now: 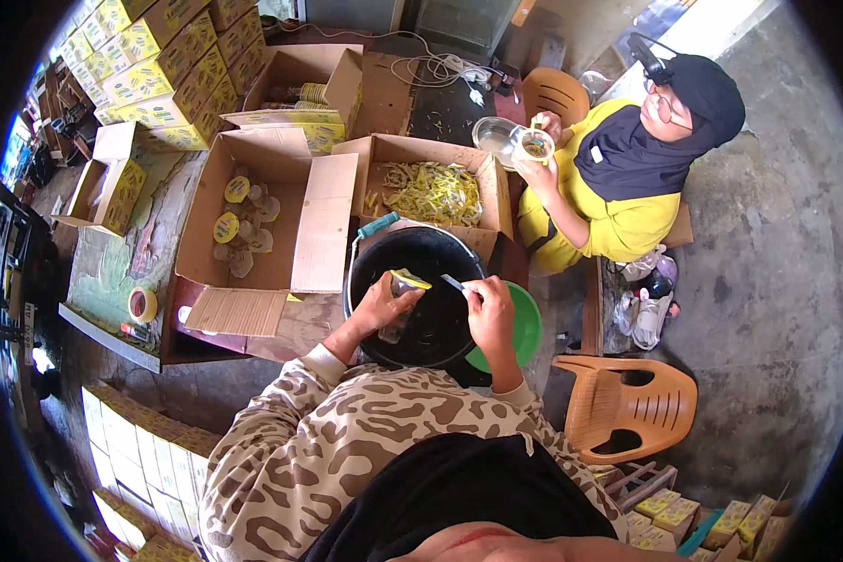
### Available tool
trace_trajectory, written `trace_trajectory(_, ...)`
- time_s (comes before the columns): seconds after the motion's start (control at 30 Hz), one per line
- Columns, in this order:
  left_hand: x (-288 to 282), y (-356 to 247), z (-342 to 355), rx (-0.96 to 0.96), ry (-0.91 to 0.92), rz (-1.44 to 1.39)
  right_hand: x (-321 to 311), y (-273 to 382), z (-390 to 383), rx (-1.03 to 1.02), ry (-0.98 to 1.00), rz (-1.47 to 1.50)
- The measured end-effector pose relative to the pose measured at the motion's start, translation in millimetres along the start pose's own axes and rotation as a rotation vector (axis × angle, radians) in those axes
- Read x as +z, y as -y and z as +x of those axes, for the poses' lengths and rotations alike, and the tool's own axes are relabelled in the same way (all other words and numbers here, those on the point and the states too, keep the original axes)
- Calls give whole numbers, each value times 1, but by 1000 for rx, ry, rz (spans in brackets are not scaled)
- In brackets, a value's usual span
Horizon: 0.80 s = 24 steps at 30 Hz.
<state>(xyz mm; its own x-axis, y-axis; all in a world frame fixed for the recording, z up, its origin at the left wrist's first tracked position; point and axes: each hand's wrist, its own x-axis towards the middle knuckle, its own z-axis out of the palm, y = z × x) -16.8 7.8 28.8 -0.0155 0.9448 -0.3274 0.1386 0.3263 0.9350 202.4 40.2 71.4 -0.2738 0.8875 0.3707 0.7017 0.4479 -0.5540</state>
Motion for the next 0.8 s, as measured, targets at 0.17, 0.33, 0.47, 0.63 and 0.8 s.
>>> trace_trajectory(0.17, 2, 24, 19, -274, 286, -600, 16, -20, -12, 12, -68, 17)
trace_trajectory(0.33, 9, 59, 33, -560, 377, -1079, 45, -38, -26, -22, -94, -26)
trace_trajectory(0.47, 10, 63, 31, -597, 312, -1171, 51, -39, -30, -37, -67, -105)
trace_trajectory(0.63, 11, 63, 27, -540, 276, -1157, 53, -43, -31, -23, -62, -99)
trace_trajectory(0.8, 9, 73, 31, -543, 325, -1218, 53, -42, -31, -19, -63, -92)
